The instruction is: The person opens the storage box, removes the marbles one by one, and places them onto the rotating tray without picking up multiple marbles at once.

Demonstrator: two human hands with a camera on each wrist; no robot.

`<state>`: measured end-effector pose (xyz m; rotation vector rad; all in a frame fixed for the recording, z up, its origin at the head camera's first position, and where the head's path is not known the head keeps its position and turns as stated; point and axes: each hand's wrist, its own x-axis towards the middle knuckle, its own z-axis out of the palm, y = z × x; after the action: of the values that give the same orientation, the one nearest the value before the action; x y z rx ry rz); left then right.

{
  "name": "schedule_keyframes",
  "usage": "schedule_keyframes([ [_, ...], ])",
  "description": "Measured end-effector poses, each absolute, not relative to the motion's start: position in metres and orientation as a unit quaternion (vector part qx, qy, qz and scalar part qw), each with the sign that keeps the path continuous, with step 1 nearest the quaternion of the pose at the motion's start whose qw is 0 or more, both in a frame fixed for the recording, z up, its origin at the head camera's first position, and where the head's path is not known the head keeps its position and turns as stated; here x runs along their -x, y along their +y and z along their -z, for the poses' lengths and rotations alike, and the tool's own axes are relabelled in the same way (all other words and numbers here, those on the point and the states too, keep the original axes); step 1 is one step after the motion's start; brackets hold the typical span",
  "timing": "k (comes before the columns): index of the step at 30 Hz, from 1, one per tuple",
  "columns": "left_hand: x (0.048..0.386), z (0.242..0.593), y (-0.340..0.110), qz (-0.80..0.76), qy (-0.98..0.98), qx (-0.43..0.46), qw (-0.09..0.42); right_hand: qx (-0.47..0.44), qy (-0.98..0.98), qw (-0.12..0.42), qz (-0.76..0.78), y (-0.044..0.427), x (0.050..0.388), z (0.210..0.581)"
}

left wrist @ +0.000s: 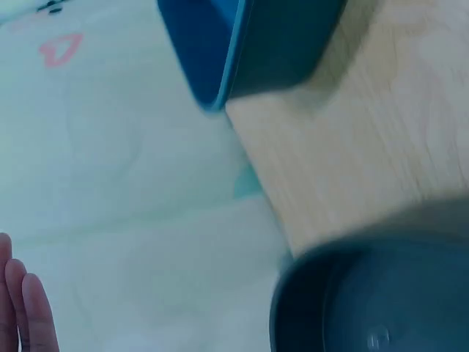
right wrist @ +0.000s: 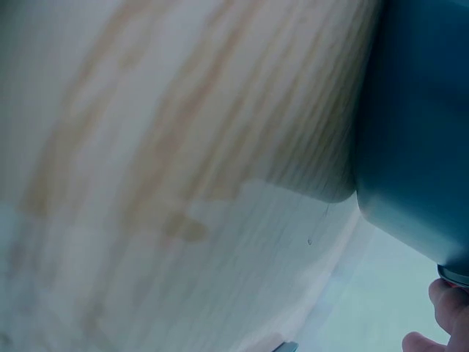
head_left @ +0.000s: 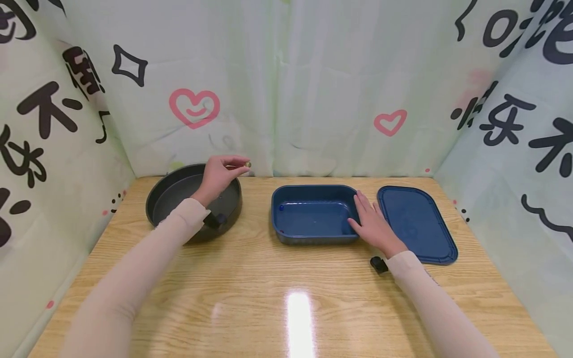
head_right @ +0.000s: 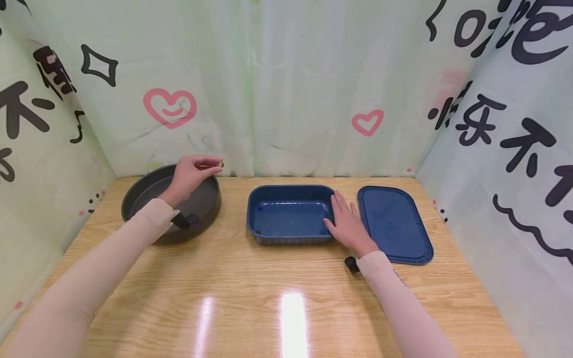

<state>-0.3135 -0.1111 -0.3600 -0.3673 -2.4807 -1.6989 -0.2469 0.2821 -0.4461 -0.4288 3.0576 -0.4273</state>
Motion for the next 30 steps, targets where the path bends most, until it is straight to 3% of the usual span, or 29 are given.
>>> schedule_keyframes([
  [14,0.332,0.367,-0.186,0.565,-0.822,0.046,0.045,0.137,0.98,0.011,0.141,0.285,0.248,0.446],
  [30,0.355,0.413,-0.214,0.497,-0.868,-0.011,0.016,0.137,0.98,0.016,0.145,0.283,0.249,0.448],
])
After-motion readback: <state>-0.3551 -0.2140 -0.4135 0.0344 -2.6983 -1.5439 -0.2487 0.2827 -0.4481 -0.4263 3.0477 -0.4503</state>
